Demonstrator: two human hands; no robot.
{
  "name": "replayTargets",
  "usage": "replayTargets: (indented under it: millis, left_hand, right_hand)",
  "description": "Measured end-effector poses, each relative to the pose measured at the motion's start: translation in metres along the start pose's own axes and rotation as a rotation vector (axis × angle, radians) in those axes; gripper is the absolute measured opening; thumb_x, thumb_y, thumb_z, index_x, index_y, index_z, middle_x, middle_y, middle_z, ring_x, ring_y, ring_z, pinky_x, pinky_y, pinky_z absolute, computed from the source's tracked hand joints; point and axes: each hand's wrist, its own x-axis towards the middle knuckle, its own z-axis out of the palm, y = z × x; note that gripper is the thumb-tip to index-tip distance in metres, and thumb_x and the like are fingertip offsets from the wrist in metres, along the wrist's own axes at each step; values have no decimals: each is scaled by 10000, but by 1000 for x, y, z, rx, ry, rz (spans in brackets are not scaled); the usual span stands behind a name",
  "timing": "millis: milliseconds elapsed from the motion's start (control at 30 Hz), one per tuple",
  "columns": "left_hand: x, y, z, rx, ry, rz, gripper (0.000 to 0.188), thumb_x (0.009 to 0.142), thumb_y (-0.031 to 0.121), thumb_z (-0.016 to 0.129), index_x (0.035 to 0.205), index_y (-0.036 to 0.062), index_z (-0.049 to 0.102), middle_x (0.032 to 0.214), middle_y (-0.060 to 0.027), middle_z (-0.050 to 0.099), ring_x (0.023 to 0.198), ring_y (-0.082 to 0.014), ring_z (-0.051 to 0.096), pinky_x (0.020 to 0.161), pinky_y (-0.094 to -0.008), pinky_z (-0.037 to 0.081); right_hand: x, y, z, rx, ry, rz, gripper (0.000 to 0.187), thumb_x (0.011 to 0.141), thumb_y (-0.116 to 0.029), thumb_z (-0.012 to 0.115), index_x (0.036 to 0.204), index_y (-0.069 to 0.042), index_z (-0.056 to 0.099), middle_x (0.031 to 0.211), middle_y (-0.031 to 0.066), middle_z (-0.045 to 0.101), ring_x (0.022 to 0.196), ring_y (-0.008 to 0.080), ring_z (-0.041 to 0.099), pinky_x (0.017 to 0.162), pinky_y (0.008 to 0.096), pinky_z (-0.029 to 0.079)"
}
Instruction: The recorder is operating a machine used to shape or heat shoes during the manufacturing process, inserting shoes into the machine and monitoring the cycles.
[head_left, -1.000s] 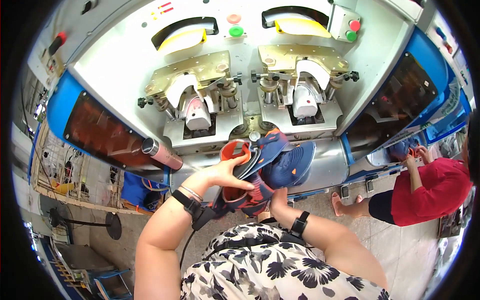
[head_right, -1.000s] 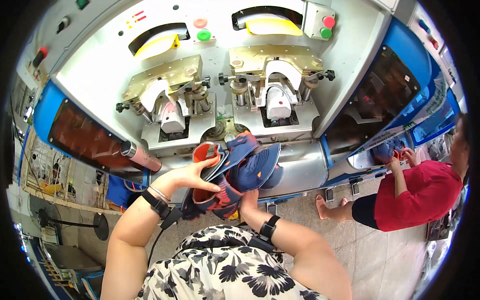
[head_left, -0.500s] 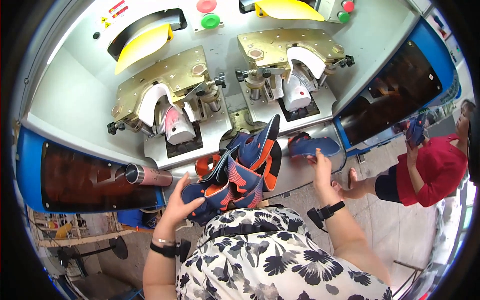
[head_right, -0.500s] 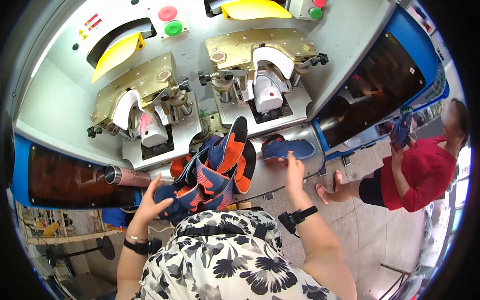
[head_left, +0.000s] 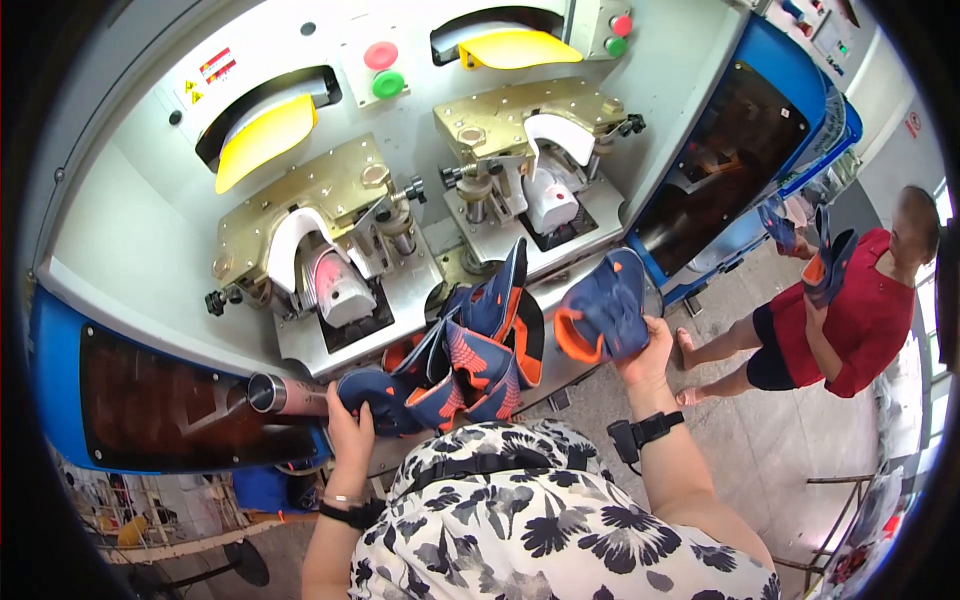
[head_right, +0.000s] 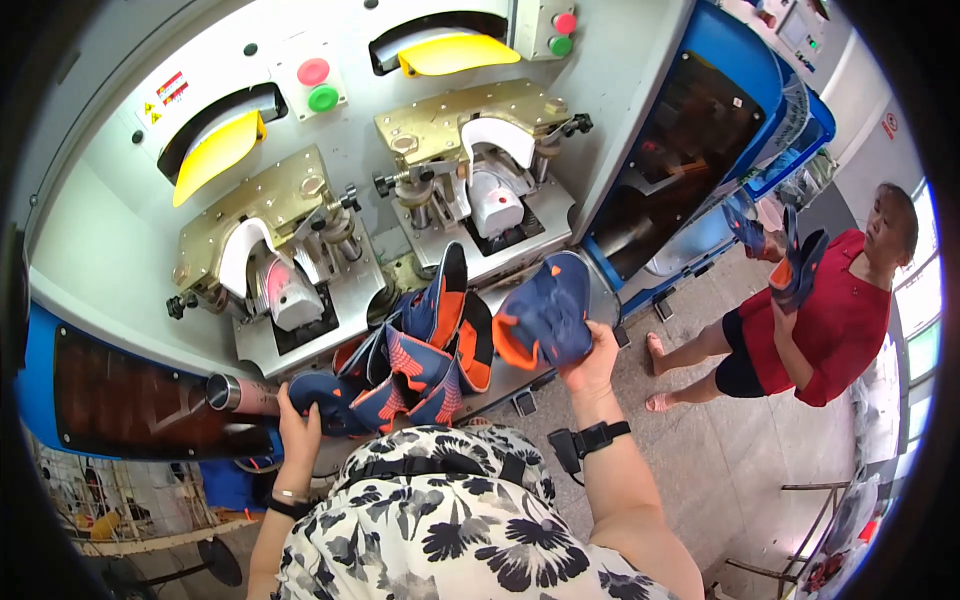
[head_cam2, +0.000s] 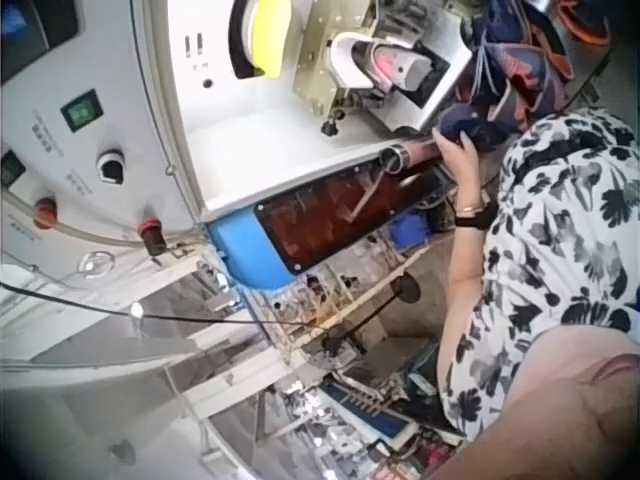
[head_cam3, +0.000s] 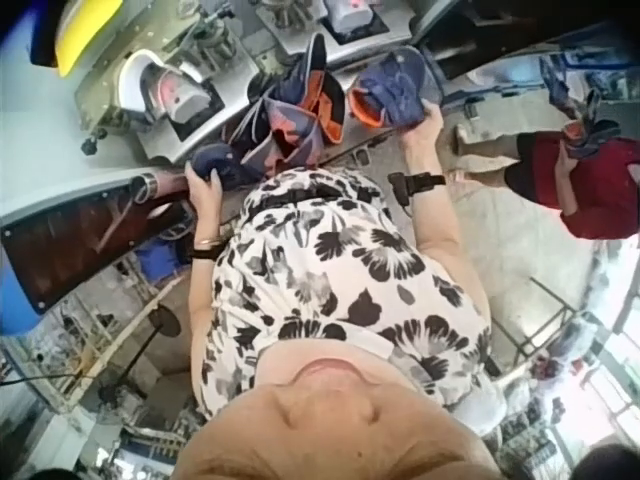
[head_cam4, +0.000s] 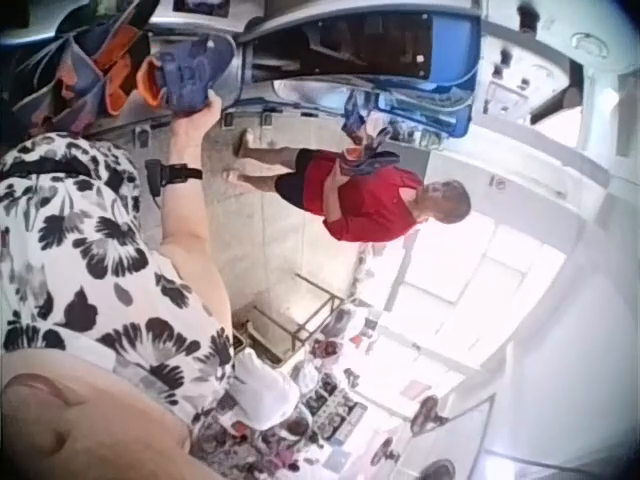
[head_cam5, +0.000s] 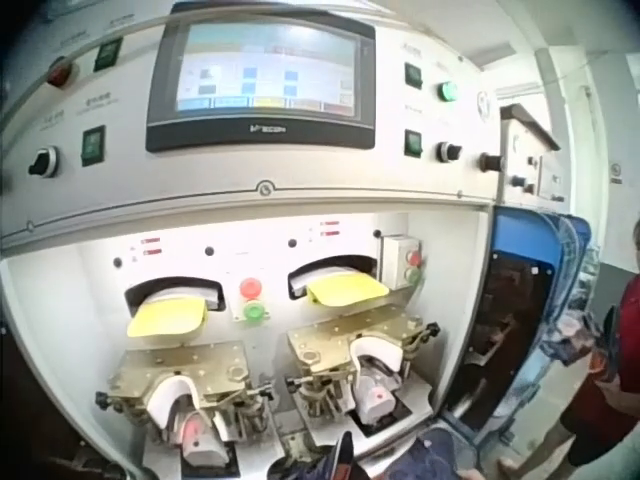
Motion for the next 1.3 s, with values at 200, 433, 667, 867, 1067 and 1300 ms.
replayTargets:
  millis: [200, 433, 667, 867, 1067, 1300]
  left_hand:
    - [6, 74, -75, 47, -212, 348, 639, 835, 117, 704, 1397, -31, 439, 1273, -243, 563, 1212, -373, 550, 1046, -420, 420]
    - [37, 170, -76, -1374, -888, -80, 331, 975, 101, 607, 1286, -5, 562, 1262, -56, 609, 1131, -151, 576, 1025, -335, 457]
    - [65, 181, -85, -1708, -616, -369, 297, 1011, 43, 495, 1303, 48, 545, 1277, -107, 601, 1166, -243, 612, 1010, -424, 517]
    - [74, 205, -73, -1749, -494, -429, 412, 1020, 122, 497, 1428, 124, 441, 1362, -124, 550, 1231, -298, 558, 1037, -497, 469]
    - [81, 185, -86, -1562, -705, -164, 547, 1005, 295, 533, 1476, 95, 340, 1361, -206, 530, 1192, -330, 572, 1010, -475, 463]
    - [35, 125, -77, -1648, -679, -419, 411, 1010, 303, 500, 1285, -1, 525, 1122, -177, 651, 1069, -281, 635, 957, -421, 497]
  right_hand:
    - [-34, -7, 75, -216, -157, 67, 349, 904, -184, 506, 1167, 23, 604, 1094, 133, 686, 978, 230, 677, 887, 348, 544]
    - [-79, 45, 185, -818, -600, 37, 199, 1006, -156, 550, 1137, -16, 603, 1070, 25, 661, 929, 78, 607, 846, 221, 479]
    - [-96, 38, 198, -1199, -794, -1197, 211, 848, -99, 703, 1047, -74, 640, 1042, 86, 681, 841, 153, 666, 719, 292, 536]
    - [-94, 41, 201, -1521, -1081, -1240, 371, 690, -298, 845, 960, -103, 682, 982, 57, 676, 744, 243, 681, 621, 320, 557]
    - [-26, -45, 251, -1642, -679, -1498, 273, 779, -219, 788, 931, -54, 632, 875, 146, 594, 738, 341, 629, 597, 413, 503]
    - [98, -102, 333, -1964, -558, -1452, 296, 872, -368, 669, 773, -91, 631, 853, 105, 642, 712, 318, 649, 640, 430, 522]
